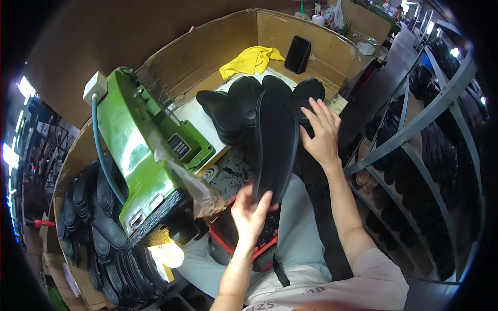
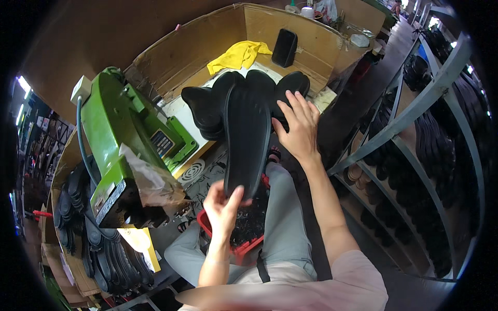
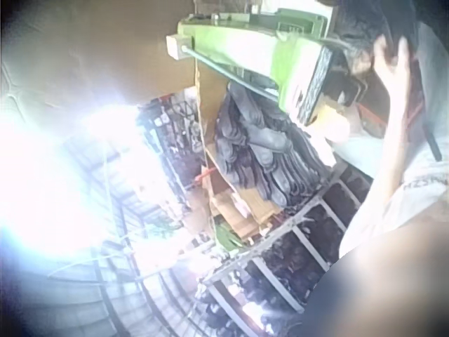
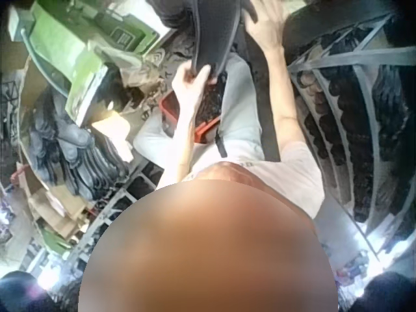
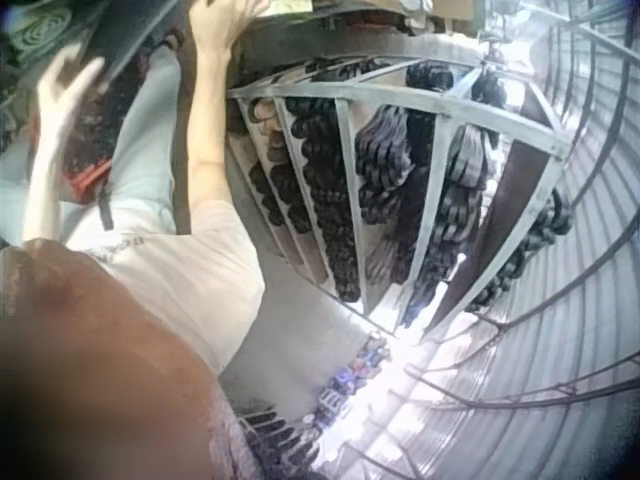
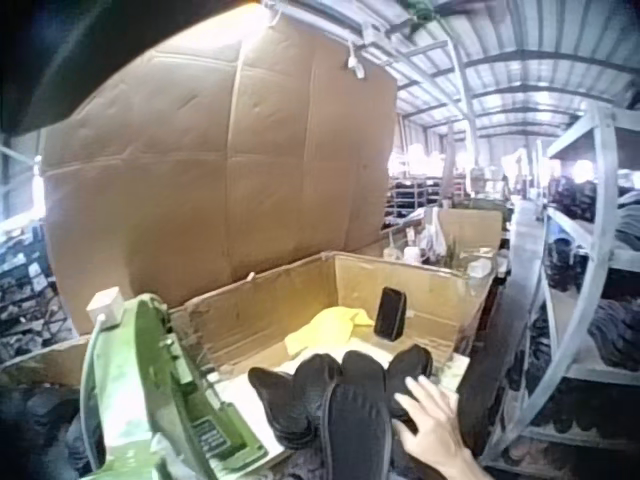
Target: Operator uses a mechanical press to shape or reinforce shoe insoles/soles by inserting them into the machine one by one.
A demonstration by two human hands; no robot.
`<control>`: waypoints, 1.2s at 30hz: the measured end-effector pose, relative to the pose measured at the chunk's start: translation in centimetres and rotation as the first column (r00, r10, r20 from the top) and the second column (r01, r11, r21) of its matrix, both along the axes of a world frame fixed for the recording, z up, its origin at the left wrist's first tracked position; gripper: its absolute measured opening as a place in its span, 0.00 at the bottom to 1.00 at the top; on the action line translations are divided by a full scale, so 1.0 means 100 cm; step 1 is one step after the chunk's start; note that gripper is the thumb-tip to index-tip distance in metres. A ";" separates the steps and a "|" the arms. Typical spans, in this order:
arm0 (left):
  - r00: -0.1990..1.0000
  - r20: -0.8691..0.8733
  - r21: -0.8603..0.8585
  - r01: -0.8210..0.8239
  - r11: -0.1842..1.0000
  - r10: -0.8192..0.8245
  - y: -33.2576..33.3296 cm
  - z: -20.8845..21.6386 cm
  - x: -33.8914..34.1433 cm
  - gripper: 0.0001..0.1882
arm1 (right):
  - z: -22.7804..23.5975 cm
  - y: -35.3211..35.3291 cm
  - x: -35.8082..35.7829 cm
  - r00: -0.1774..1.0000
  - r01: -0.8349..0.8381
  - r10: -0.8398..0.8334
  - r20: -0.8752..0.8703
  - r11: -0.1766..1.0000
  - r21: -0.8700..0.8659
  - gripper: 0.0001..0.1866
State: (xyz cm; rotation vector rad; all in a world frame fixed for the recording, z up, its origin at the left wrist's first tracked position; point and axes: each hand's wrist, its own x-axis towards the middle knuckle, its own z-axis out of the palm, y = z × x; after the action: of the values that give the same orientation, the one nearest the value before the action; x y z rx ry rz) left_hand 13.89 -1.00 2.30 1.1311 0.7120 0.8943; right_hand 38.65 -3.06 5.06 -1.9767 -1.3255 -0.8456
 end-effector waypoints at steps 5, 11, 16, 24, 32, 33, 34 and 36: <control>0.937 -0.173 0.636 -0.127 0.761 0.302 0.039 0.009 0.059 0.12 | -0.017 -0.002 0.034 0.976 -0.132 0.125 -0.177 0.991 -0.031 0.14; 0.933 -0.184 0.716 -0.089 0.692 0.310 0.044 0.003 0.070 0.14 | -0.032 -0.015 0.038 0.965 -0.189 0.178 -0.191 0.981 -0.040 0.13; 0.929 -0.155 0.745 -0.114 0.657 0.337 0.050 -0.004 0.083 0.10 | -0.034 -0.013 0.036 0.966 -0.187 0.179 -0.188 0.982 -0.022 0.13; 0.926 -0.091 0.902 -0.079 0.425 0.365 0.054 0.007 0.102 0.16 | -0.020 -0.019 0.027 0.946 -0.206 0.229 -0.228 0.971 0.121 0.12; 0.930 -0.010 0.945 -0.111 0.308 0.368 0.014 -0.001 0.036 0.24 | 0.000 -0.045 -0.001 0.203 -0.172 0.707 -0.677 0.707 0.686 0.45; 0.919 -0.013 0.940 -0.124 0.318 0.395 0.008 -0.004 0.020 0.23 | -0.001 -0.046 -0.005 0.129 -0.198 0.715 -0.687 0.697 0.689 0.45; 0.915 -0.029 0.927 -0.126 0.354 0.402 0.001 -0.008 0.004 0.23 | -0.004 -0.047 -0.010 0.045 -0.226 0.729 -0.683 0.673 0.704 0.46; 0.908 -0.080 0.894 -0.117 0.432 0.412 -0.009 -0.013 -0.031 0.23 | -0.013 -0.043 -0.026 -0.145 -0.252 0.743 -0.653 0.611 0.751 0.49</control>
State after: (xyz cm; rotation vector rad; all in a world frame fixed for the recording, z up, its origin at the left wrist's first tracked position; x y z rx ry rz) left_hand 10.80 -1.90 0.96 2.1756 0.6750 1.4805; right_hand 36.08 -7.38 3.74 -0.8963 -0.7638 0.6598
